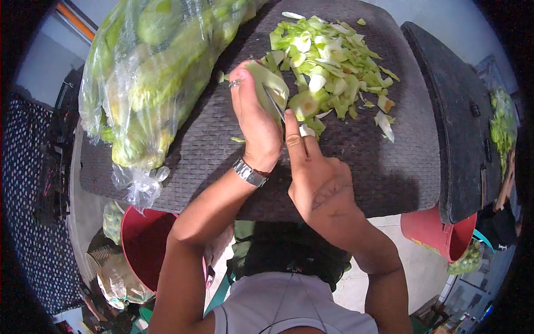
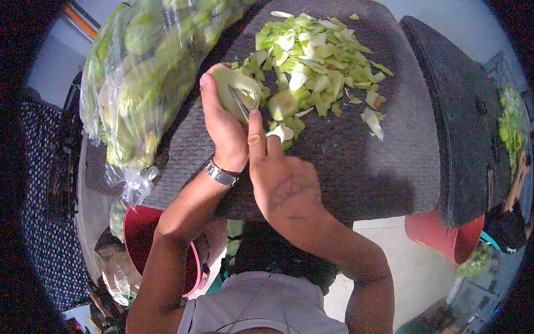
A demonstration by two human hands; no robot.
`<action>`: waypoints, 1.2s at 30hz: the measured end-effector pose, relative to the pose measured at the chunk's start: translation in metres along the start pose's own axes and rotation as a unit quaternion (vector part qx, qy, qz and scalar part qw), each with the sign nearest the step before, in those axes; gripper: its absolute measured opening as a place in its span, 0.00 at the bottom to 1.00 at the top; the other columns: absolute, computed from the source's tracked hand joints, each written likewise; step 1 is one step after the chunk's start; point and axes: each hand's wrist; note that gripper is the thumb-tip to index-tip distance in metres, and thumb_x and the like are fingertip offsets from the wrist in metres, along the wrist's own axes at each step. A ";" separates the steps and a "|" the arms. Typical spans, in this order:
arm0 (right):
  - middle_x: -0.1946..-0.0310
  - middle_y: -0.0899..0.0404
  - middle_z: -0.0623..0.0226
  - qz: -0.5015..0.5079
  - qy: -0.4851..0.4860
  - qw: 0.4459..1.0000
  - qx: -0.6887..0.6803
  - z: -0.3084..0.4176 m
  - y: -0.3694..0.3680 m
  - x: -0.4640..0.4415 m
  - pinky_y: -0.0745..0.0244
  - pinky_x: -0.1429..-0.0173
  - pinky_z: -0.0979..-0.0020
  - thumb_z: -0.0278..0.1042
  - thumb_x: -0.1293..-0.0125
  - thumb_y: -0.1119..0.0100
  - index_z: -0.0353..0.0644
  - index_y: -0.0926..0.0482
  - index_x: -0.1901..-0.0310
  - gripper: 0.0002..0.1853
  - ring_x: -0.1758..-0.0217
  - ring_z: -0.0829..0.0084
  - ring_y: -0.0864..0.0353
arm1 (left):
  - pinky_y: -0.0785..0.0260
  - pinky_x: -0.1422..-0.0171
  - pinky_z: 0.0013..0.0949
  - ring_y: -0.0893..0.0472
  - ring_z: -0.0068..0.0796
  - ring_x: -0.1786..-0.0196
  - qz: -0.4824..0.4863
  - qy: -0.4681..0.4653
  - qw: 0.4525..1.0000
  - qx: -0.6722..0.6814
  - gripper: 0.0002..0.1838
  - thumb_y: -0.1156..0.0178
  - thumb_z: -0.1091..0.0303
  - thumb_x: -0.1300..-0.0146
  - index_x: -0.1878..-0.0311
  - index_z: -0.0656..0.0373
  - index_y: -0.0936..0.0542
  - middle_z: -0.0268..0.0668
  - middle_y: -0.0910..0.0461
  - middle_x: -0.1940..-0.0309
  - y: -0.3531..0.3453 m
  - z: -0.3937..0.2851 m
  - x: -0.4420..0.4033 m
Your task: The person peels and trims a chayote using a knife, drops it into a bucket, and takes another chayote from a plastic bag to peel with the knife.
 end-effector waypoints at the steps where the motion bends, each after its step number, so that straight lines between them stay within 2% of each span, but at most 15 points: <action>1: 0.38 0.26 0.40 0.000 -0.007 1.000 0.002 0.001 -0.003 0.000 0.16 0.59 0.49 0.22 0.49 0.32 0.38 0.54 0.19 0.56 0.65 0.42 0.14 | 0.34 0.38 0.33 0.27 0.26 0.48 0.000 -0.016 0.999 -0.038 0.22 0.55 0.48 0.17 0.43 0.59 0.25 0.36 0.25 0.51 0.000 0.002 0.000; 3: 0.40 0.25 0.41 0.001 -0.021 1.000 0.009 0.002 -0.007 -0.002 0.15 0.58 0.49 0.22 0.48 0.32 0.39 0.53 0.19 0.56 0.64 0.42 0.14 | 0.35 0.36 0.33 0.28 0.26 0.47 0.000 -0.049 0.992 -0.115 0.22 0.55 0.49 0.17 0.43 0.60 0.26 0.37 0.25 0.50 0.002 0.003 0.000; 6: 0.43 0.24 0.43 0.007 -0.029 0.999 0.011 0.003 -0.008 -0.005 0.15 0.58 0.50 0.23 0.48 0.32 0.39 0.51 0.19 0.54 0.64 0.43 0.13 | 0.33 0.39 0.32 0.27 0.25 0.49 0.003 -0.078 0.983 -0.167 0.22 0.54 0.50 0.17 0.44 0.61 0.25 0.36 0.24 0.52 0.000 -0.003 0.000; 9: 0.46 0.21 0.45 -0.011 -0.009 1.000 0.005 0.001 -0.005 -0.006 0.16 0.57 0.50 0.22 0.44 0.34 0.39 0.47 0.20 0.49 0.63 0.44 0.13 | 0.30 0.45 0.32 0.24 0.25 0.54 0.001 -0.042 0.988 -0.145 0.22 0.52 0.49 0.18 0.46 0.62 0.23 0.35 0.22 0.56 -0.001 -0.007 -0.005; 10: 0.47 0.20 0.45 -0.021 0.000 1.000 0.001 -0.002 -0.004 -0.005 0.16 0.57 0.50 0.22 0.42 0.35 0.39 0.45 0.21 0.47 0.62 0.45 0.13 | 0.29 0.47 0.32 0.23 0.26 0.55 -0.001 0.017 0.998 -0.064 0.22 0.52 0.49 0.18 0.46 0.62 0.22 0.35 0.21 0.58 0.000 -0.007 -0.008; 12: 0.49 0.18 0.45 -0.075 0.042 0.992 -0.095 -0.016 -0.006 -0.007 0.16 0.56 0.53 0.23 0.36 0.37 0.39 0.40 0.23 0.40 0.59 0.49 0.11 | 0.27 0.51 0.33 0.21 0.26 0.58 -0.002 0.133 0.986 0.101 0.23 0.50 0.49 0.19 0.48 0.62 0.21 0.35 0.20 0.60 0.003 -0.008 -0.018; 13: 0.50 0.16 0.46 -0.102 0.062 0.983 -0.142 -0.024 -0.006 -0.006 0.16 0.55 0.55 0.24 0.34 0.38 0.39 0.37 0.24 0.36 0.58 0.51 0.10 | 0.24 0.52 0.34 0.19 0.28 0.60 -0.022 0.165 0.979 0.117 0.23 0.50 0.48 0.20 0.49 0.62 0.20 0.36 0.19 0.61 0.004 -0.011 -0.024; 16: 0.49 0.14 0.45 -0.022 -0.058 0.940 -0.335 -0.036 0.013 0.003 0.18 0.48 0.61 0.26 0.28 0.41 0.39 0.30 0.28 0.27 0.49 0.57 0.10 | 0.22 0.51 0.36 0.15 0.33 0.60 0.070 0.207 0.965 0.143 0.26 0.51 0.46 0.21 0.50 0.62 0.18 0.37 0.15 0.61 0.015 -0.015 -0.037; 17: 0.45 0.15 0.45 -0.084 -0.066 0.946 -0.305 -0.041 0.009 0.004 0.21 0.44 0.64 0.27 0.27 0.40 0.40 0.28 0.29 0.26 0.43 0.61 0.13 | 0.21 0.49 0.35 0.14 0.34 0.59 0.069 0.215 0.963 0.145 0.27 0.52 0.47 0.22 0.49 0.64 0.17 0.39 0.14 0.60 0.015 -0.015 -0.038; 20: 0.43 0.16 0.44 -0.119 -0.046 0.956 -0.266 -0.050 0.019 0.002 0.22 0.41 0.64 0.26 0.27 0.41 0.42 0.28 0.28 0.26 0.41 0.59 0.13 | 0.21 0.48 0.35 0.14 0.34 0.58 0.100 0.276 0.942 0.164 0.27 0.53 0.49 0.22 0.48 0.66 0.17 0.40 0.13 0.58 0.012 -0.017 -0.035; 24: 0.42 0.18 0.43 -0.104 -0.080 0.956 -0.261 -0.043 0.023 0.009 0.23 0.40 0.66 0.26 0.29 0.39 0.44 0.27 0.28 0.27 0.40 0.60 0.14 | 0.21 0.48 0.35 0.14 0.34 0.58 0.146 0.305 0.924 0.178 0.27 0.52 0.49 0.24 0.46 0.67 0.18 0.42 0.13 0.59 0.010 -0.020 -0.033; 27: 0.43 0.17 0.42 -0.137 -0.060 0.963 -0.225 -0.050 0.013 0.013 0.22 0.43 0.66 0.25 0.30 0.39 0.46 0.26 0.28 0.28 0.44 0.61 0.12 | 0.21 0.48 0.34 0.14 0.34 0.59 0.155 0.290 0.929 0.167 0.27 0.52 0.50 0.24 0.46 0.67 0.18 0.42 0.14 0.60 0.010 -0.020 -0.032; 30: 0.45 0.16 0.43 -0.129 -0.069 0.965 -0.215 -0.048 0.014 0.012 0.21 0.45 0.65 0.24 0.30 0.40 0.47 0.26 0.29 0.28 0.47 0.61 0.10 | 0.21 0.50 0.33 0.14 0.33 0.60 0.149 0.286 0.935 0.150 0.27 0.53 0.50 0.23 0.46 0.67 0.18 0.42 0.13 0.61 0.008 -0.022 -0.031; 33: 0.47 0.16 0.44 -0.132 -0.060 0.974 -0.172 -0.048 0.011 0.011 0.20 0.47 0.63 0.24 0.31 0.39 0.46 0.25 0.29 0.28 0.49 0.56 0.10 | 0.19 0.52 0.34 0.13 0.34 0.62 0.146 0.299 0.933 0.140 0.28 0.53 0.49 0.23 0.44 0.68 0.18 0.43 0.13 0.63 0.008 -0.018 -0.031; 36: 0.65 0.16 0.52 -0.148 -0.026 0.982 -0.114 -0.049 0.000 0.010 0.21 0.58 0.51 0.29 0.31 0.39 0.54 0.27 0.27 0.30 0.64 0.48 0.14 | 0.18 0.54 0.36 0.12 0.35 0.62 0.163 0.302 0.932 0.117 0.29 0.53 0.48 0.22 0.43 0.68 0.19 0.45 0.13 0.64 0.003 -0.021 -0.024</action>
Point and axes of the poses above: each hand's wrist, its own x-axis away from the middle knuckle, its own y-axis out of the back of the hand, z = x × y
